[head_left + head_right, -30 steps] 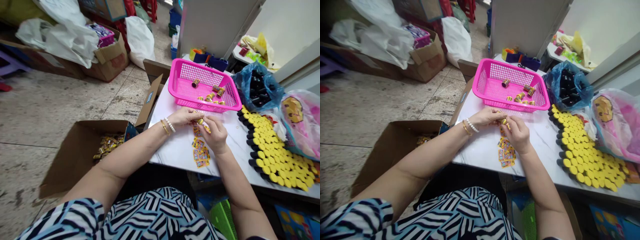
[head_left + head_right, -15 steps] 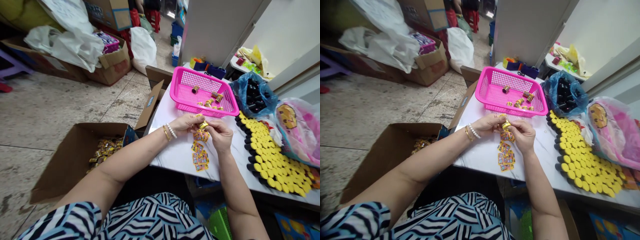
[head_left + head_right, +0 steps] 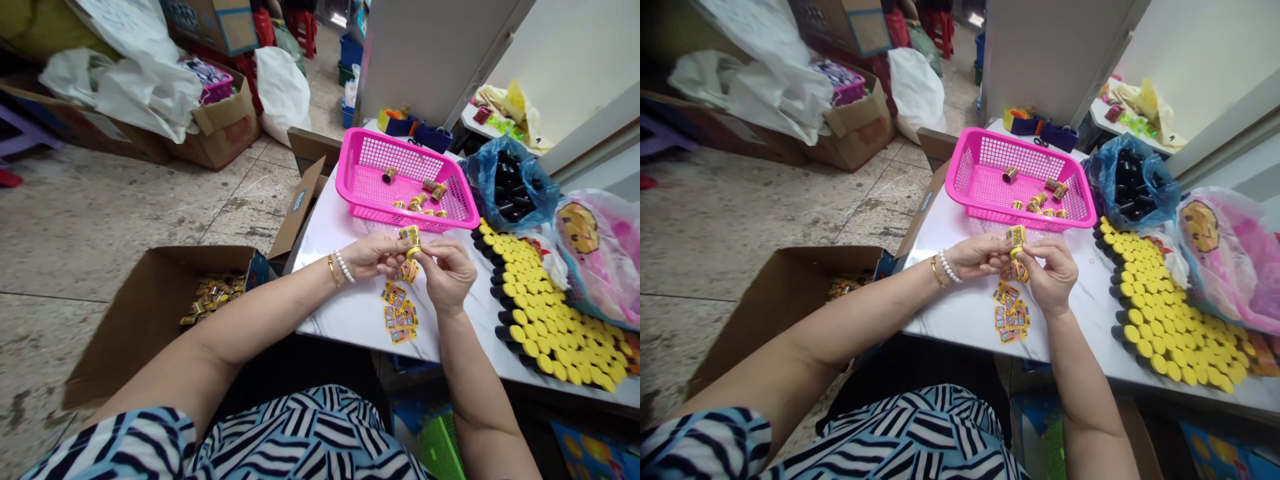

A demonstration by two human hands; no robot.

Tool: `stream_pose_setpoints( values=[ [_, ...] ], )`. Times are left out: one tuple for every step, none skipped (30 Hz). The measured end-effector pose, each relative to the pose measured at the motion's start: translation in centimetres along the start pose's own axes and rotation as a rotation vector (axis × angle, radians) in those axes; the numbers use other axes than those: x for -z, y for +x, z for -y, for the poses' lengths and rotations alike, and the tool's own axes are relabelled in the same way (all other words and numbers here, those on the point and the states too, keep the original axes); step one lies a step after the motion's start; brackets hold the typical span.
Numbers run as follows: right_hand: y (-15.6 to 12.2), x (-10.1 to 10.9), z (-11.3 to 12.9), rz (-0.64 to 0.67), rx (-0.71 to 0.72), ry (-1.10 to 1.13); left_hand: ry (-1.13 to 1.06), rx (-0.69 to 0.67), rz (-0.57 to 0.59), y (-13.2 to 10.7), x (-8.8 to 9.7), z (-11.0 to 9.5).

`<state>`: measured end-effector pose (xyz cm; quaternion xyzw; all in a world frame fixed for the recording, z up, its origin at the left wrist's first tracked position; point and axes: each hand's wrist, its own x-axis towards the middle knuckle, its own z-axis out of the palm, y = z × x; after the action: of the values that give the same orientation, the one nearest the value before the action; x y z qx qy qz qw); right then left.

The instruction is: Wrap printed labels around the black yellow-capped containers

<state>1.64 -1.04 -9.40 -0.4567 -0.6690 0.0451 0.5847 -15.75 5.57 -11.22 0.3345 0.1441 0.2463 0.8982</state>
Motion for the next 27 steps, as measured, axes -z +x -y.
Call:
stream_pose_setpoints(
  values=[
    [0.0, 0.0, 0.1, 0.005, 0.002, -0.001, 0.009, 0.011, 0.006, 0.0, 0.0, 0.0],
    [0.0, 0.0, 0.2, 0.023, 0.005, -0.001, 0.023, 0.01, 0.009, 0.0, 0.0, 0.0],
    [0.0, 0.1, 0.2, 0.057, 0.009, -0.003, 0.042, 0.005, 0.01, 0.0, 0.0, 0.1],
    [0.1, 0.1, 0.3, 0.094, 0.015, -0.008, 0.066, -0.001, 0.01, -0.1, 0.1, 0.1],
    [0.0, 0.2, 0.3, 0.124, 0.021, -0.017, 0.089, -0.005, 0.008, -0.1, 0.1, 0.2],
    [0.0, 0.2, 0.3, 0.138, 0.027, -0.03, 0.112, -0.005, 0.005, -0.2, 0.1, 0.2],
    [0.0, 0.2, 0.3, 0.133, 0.034, -0.042, 0.132, 0.001, 0.003, -0.3, 0.1, 0.1],
    [-0.1, 0.2, 0.2, 0.113, 0.042, -0.049, 0.151, 0.011, 0.006, -0.4, 0.1, 0.1],
    [-0.2, 0.2, 0.1, 0.087, 0.049, -0.049, 0.172, 0.021, 0.012, -0.5, 0.0, 0.0],
    [-0.3, 0.1, 0.0, 0.065, 0.054, -0.039, 0.193, 0.027, 0.021, -0.5, 0.0, -0.1],
    [-0.4, 0.0, -0.1, 0.059, 0.051, -0.02, 0.216, 0.026, 0.028, -0.6, 0.0, -0.2],
    [-0.4, -0.1, -0.3, 0.066, 0.042, 0.005, 0.236, 0.016, 0.028, -0.6, 0.0, -0.3],
    [-0.4, -0.2, -0.4, 0.088, 0.026, 0.025, 0.253, -0.009, 0.014, -0.6, 0.0, -0.3],
    [-0.4, -0.3, -0.5, 0.121, 0.006, 0.035, 0.265, -0.041, -0.01, -0.6, 0.0, -0.4],
    [-0.4, -0.4, -0.5, 0.156, -0.011, 0.032, 0.275, -0.076, -0.043, -0.5, 0.1, -0.4],
    [-0.4, -0.6, -0.6, 0.18, -0.021, 0.019, 0.286, -0.102, -0.075, -0.5, 0.1, -0.3],
    [-0.5, -0.7, -0.6, 0.187, -0.029, 0.0, 0.303, -0.113, -0.099, -0.4, 0.1, -0.3],
    [-0.5, -0.8, -0.6, 0.179, -0.039, -0.019, 0.325, -0.109, -0.11, -0.4, 0.1, -0.3],
    [-0.5, -0.8, -0.6, 0.161, -0.055, -0.028, 0.352, -0.104, -0.117, -0.3, 0.1, -0.3],
    [-0.5, -0.9, -0.7, 0.137, -0.077, -0.021, 0.384, -0.117, -0.136, -0.2, 0.2, -0.3],
    [-0.6, -0.9, -0.8, 0.117, -0.107, 0.004, 0.417, -0.162, -0.179, -0.2, 0.2, -0.4],
    [-0.6, -0.9, -0.9, 0.105, -0.141, 0.044, 0.448, -0.238, -0.243, -0.1, 0.3, -0.6],
    [-0.6, -0.9, -1.1, 0.1, -0.173, 0.091, 0.471, -0.338, -0.32, -0.1, 0.3, -0.7],
    [-0.6, -0.9, -1.2, 0.097, -0.199, 0.137, 0.485, -0.441, -0.39, -0.1, 0.4, -0.9],
    [-0.6, -0.9, -1.3, 0.096, -0.221, 0.175, 0.49, -0.528, -0.436, -0.1, 0.4, -1.0],
    [-0.6, -0.9, -1.4, 0.098, -0.238, 0.199, 0.491, -0.586, -0.451, -0.1, 0.4, -1.1],
    [-0.6, -0.9, -1.4, 0.104, -0.253, 0.209, 0.489, -0.618, -0.447, -0.2, 0.5, -1.2]
  ],
)
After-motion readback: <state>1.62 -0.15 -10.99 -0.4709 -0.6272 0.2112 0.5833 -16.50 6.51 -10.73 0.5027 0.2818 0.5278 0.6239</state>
